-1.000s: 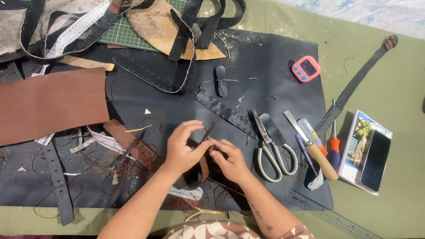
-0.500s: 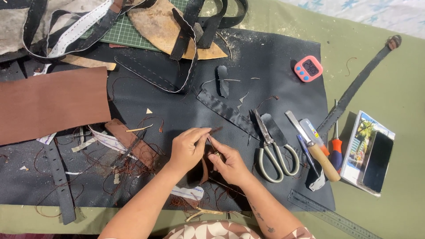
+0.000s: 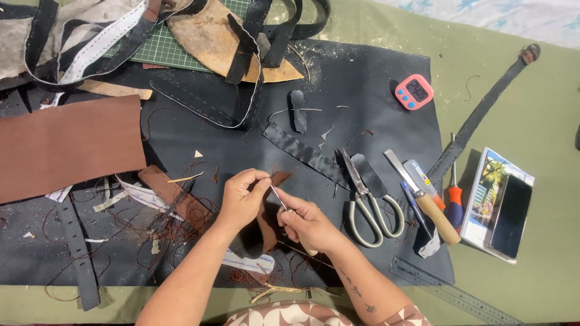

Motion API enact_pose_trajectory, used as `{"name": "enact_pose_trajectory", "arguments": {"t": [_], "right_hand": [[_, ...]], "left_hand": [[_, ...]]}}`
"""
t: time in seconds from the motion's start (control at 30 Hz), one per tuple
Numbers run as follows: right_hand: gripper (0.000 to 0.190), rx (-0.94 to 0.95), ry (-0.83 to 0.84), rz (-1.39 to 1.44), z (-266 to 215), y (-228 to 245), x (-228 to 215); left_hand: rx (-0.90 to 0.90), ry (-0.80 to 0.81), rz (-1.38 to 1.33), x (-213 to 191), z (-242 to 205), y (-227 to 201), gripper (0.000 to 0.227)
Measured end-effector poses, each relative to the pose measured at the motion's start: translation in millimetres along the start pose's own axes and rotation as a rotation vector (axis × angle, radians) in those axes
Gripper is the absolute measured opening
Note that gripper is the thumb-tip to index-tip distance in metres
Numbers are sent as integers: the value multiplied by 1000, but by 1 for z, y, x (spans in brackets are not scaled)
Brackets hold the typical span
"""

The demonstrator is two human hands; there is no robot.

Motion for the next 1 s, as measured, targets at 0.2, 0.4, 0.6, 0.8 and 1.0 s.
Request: {"name": "enact_pose_trajectory", "arguments": {"t": [0.2, 0.4, 0.6, 0.8, 1.0], "right_hand": [[59, 276, -8, 499, -7, 32, 27], [59, -170, -81, -825, -6, 61, 38], [57, 20, -39, -217, -11, 30, 23], [60, 256, 98, 557, -13, 28, 27], [58, -82, 28, -30, -12, -8, 14]], "left_hand": [[-7, 44, -91, -6, 4, -9, 13], [37, 106, -49, -12, 10, -8, 16], [-73, 161, -178, -14, 8, -3, 14], [-229, 86, -262, -14, 4, 25, 11], [-164, -82, -117, -34, 15, -1, 8]]}}
Point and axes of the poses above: each hand's wrist, its own z-axis towards the middle knuckle, its own x-axis out of the palm, y = z × x, the point moved 1 cm from there along z, towards the middle knuckle, and after that the axes turned 6 degrees about -y, right-handed, at the moved point
